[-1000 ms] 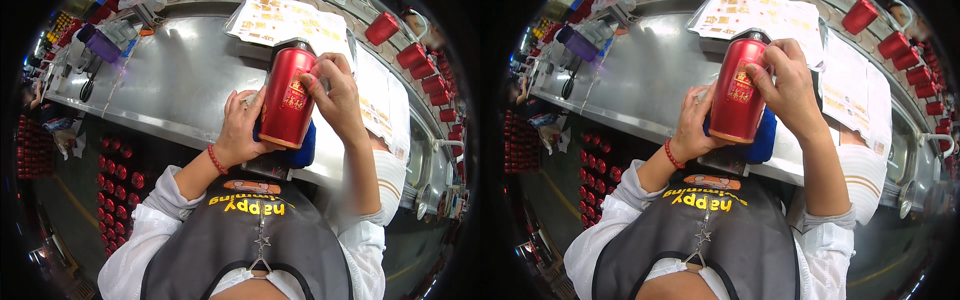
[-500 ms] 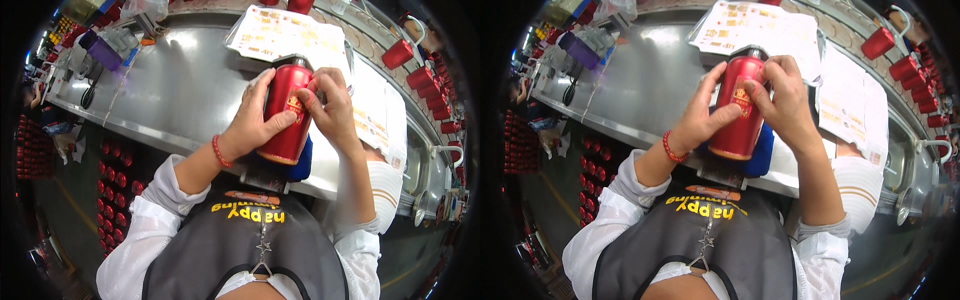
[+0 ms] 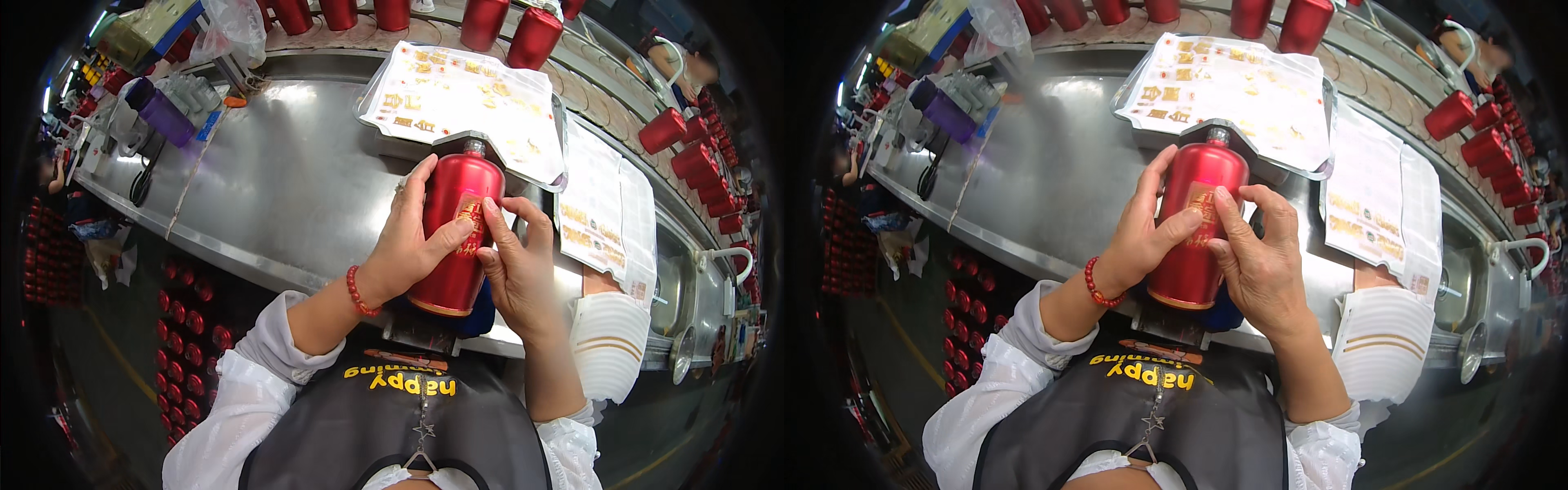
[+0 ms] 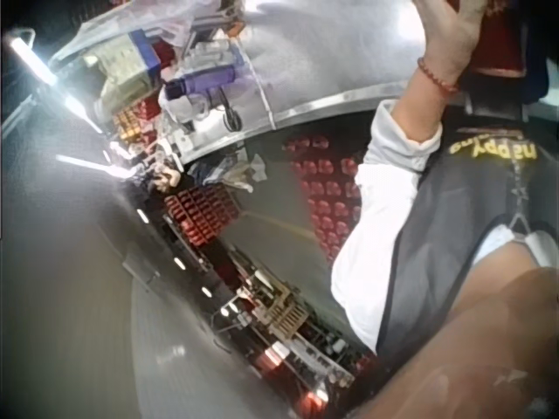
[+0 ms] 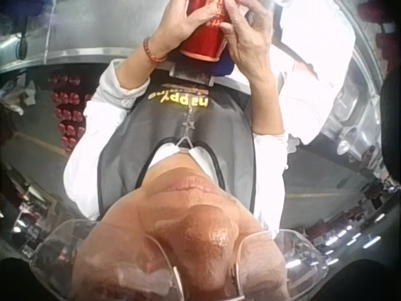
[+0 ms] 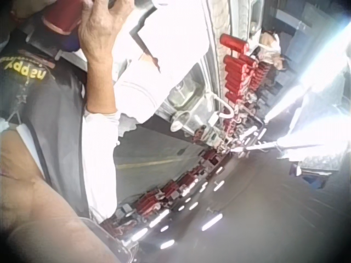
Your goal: The person applies gold decorative stickers to red cylindrical containers. They wipe the container surface with a green cloth, peel a sticker from a sheet, align it on the container, and smooth it down with a wooden stick. The process is repeated for multiple containers.
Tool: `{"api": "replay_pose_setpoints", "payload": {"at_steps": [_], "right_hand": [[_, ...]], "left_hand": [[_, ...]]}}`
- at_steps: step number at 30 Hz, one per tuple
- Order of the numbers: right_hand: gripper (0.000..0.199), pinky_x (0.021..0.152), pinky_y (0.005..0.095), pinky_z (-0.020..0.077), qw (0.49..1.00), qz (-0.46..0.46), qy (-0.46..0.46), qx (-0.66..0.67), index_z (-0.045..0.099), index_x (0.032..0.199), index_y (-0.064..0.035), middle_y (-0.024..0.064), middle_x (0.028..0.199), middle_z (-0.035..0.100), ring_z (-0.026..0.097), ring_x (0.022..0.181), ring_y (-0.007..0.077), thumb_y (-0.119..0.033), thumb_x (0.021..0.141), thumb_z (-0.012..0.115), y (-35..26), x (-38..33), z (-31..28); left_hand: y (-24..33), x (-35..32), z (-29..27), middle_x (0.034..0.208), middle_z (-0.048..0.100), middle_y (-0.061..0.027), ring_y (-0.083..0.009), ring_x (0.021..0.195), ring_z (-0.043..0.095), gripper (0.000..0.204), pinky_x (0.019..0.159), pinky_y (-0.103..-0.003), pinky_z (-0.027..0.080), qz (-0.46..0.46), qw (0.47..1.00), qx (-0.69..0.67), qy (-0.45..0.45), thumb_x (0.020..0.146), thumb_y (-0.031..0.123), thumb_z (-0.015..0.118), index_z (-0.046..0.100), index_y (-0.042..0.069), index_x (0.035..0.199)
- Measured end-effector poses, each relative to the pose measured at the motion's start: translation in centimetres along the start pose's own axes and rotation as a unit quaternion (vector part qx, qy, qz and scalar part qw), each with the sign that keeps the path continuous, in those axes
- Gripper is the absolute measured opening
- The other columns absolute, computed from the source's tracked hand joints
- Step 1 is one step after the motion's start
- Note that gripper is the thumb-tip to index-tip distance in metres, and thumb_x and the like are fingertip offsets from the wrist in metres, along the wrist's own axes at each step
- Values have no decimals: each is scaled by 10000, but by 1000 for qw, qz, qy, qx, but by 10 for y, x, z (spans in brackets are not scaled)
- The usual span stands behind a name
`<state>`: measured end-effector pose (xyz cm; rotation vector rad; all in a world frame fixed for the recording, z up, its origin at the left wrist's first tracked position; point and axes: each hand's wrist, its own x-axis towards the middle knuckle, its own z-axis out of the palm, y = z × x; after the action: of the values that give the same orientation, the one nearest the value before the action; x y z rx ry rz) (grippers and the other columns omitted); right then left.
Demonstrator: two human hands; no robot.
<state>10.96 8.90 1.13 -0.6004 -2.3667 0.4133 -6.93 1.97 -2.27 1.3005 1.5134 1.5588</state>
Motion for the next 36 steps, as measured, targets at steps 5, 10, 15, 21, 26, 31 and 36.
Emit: {"api": "replay_pose_setpoints", "payload": {"at_steps": [5, 10, 15, 21, 26, 31, 36], "right_hand": [[497, 1075, 415, 366, 999, 23, -41, 7, 570, 1398, -63, 166, 1341, 465, 450, 1253, 326, -364, 1003, 579, 5, 1, -2], [492, 1063, 420, 377, 999, 18, -44, 12, 560, 1409, -60, 177, 1348, 462, 453, 1255, 330, -344, 1007, 578, 2, -3, -4], [477, 1047, 414, 396, 999, 21, -43, 19, 575, 1390, -40, 184, 1349, 463, 472, 1244, 333, -316, 1002, 593, -2, -6, -3], [473, 1045, 414, 393, 999, 15, -35, 21, 578, 1388, -37, 181, 1340, 470, 472, 1245, 330, -304, 998, 601, 2, -4, 0], [469, 1048, 416, 387, 999, 19, -36, 17, 579, 1389, -44, 177, 1339, 473, 464, 1251, 330, -300, 997, 603, 2, -3, 0], [462, 1039, 415, 390, 999, 19, -35, 15, 583, 1389, -60, 174, 1343, 474, 462, 1253, 328, -304, 998, 602, 3, -4, 0], [463, 1030, 409, 394, 999, 23, -35, 19, 583, 1392, -67, 167, 1336, 475, 462, 1249, 326, -314, 1000, 596, 0, -5, 1]], "left_hand": [[-7, 9, -3, 1477, 398, -189, -227, 1357, 412, 822, 1129, -355, 338, -35, 996, -81, -22, 958, 360, 659, 232, -46, 1531], [-10, 5, -1, 1426, 435, -263, -303, 1332, 455, 836, 1126, -386, 353, -23, 995, -101, -3, 940, 385, 687, 279, -103, 1484], [-6, 3, 0, 1440, 417, -266, -313, 1350, 433, 846, 1137, -392, 338, -29, 996, -88, -13, 938, 373, 689, 262, -102, 1493], [-8, 5, -1, 1443, 410, -270, -320, 1353, 426, 843, 1143, -398, 326, -37, 996, -81, -13, 938, 372, 687, 263, -101, 1492], [-8, 5, -1, 1438, 413, -270, -322, 1350, 429, 828, 1140, -398, 328, -33, 996, -81, -9, 946, 369, 678, 267, -102, 1489], [-11, 4, 2, 1434, 418, -262, -302, 1347, 435, 821, 1132, -385, 341, -32, 992, -118, -3, 950, 354, 679, 262, -101, 1492], [-11, 4, 0, 1431, 425, -254, -286, 1333, 451, 827, 1123, -376, 356, -40, 990, -134, -9, 948, 346, 685, 255, -100, 1496]]}}
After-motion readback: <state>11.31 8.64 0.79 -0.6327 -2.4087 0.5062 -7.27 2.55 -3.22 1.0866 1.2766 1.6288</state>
